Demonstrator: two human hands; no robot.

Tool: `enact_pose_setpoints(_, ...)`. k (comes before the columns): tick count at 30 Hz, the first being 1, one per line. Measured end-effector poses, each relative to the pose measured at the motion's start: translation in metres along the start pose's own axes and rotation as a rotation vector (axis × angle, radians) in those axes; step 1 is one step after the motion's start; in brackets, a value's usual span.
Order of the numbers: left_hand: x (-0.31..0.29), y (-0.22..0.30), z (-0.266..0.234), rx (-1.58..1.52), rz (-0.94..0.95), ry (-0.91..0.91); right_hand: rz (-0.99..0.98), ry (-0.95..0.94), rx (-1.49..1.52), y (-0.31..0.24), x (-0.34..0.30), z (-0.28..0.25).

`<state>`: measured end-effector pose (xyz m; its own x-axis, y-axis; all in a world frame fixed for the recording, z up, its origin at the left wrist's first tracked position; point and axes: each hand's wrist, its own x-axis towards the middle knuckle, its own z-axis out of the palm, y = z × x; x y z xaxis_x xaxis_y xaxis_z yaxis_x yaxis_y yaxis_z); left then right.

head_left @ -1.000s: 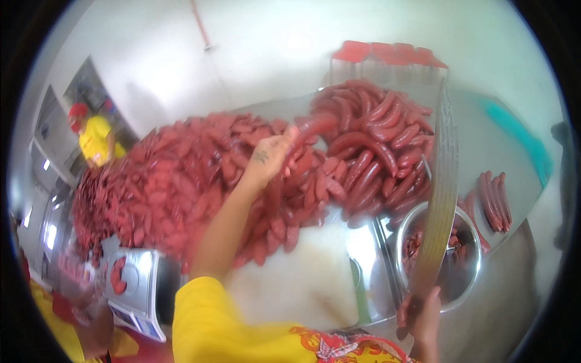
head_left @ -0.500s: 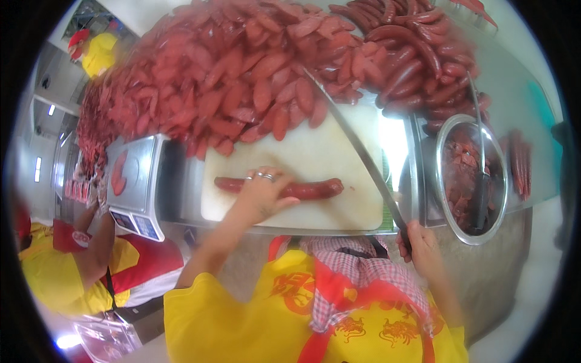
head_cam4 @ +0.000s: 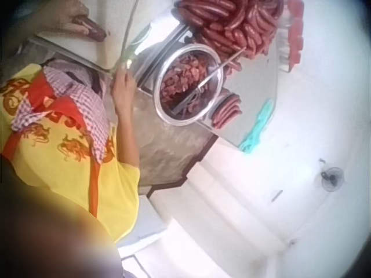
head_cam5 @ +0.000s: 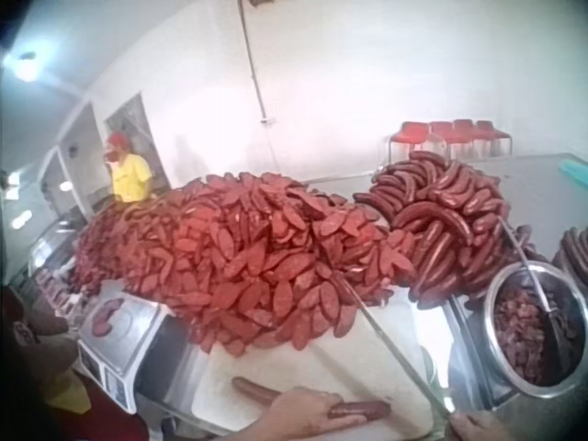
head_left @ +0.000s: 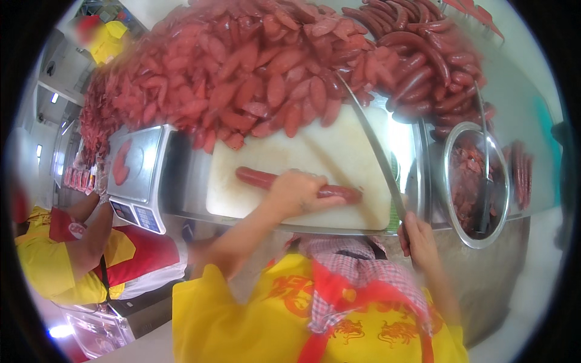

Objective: The person slices red sausages into thin pieces using a knife on a white cutting board. Sliced pieces accumulate on the board and are periodically moved aside. The person handles whole sausages and the knife throughout the task.

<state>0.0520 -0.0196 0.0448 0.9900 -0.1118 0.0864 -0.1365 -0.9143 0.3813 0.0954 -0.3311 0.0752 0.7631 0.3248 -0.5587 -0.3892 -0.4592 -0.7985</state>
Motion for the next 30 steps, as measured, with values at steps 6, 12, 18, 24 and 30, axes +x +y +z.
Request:
enact_pose_setpoints(6, 0.025, -0.004, 0.021, 0.036, 0.218, 0.253, 0.028, 0.057, 0.0, 0.014, -0.005, 0.007)
enact_pose_setpoints(12, -0.013, -0.047, 0.009, 0.143, 0.112, 0.12, 0.049, 0.133, 0.025, 0.019, -0.002, 0.004)
enact_pose_setpoints(18, -0.025, -0.045, 0.002, 0.158, 0.102, 0.283, 0.033, 0.104, 0.002, 0.01, 0.01, 0.01)
enact_pose_setpoints(24, -0.033, -0.038, 0.005, 0.119, -0.058, 0.29, -0.045, 0.048, -0.054, 0.004, 0.02, 0.003)
enact_pose_setpoints(30, -0.042, -0.019, 0.019, 0.116, -0.114, 0.379, -0.156, 0.003, -0.112, 0.001, 0.022, 0.004)
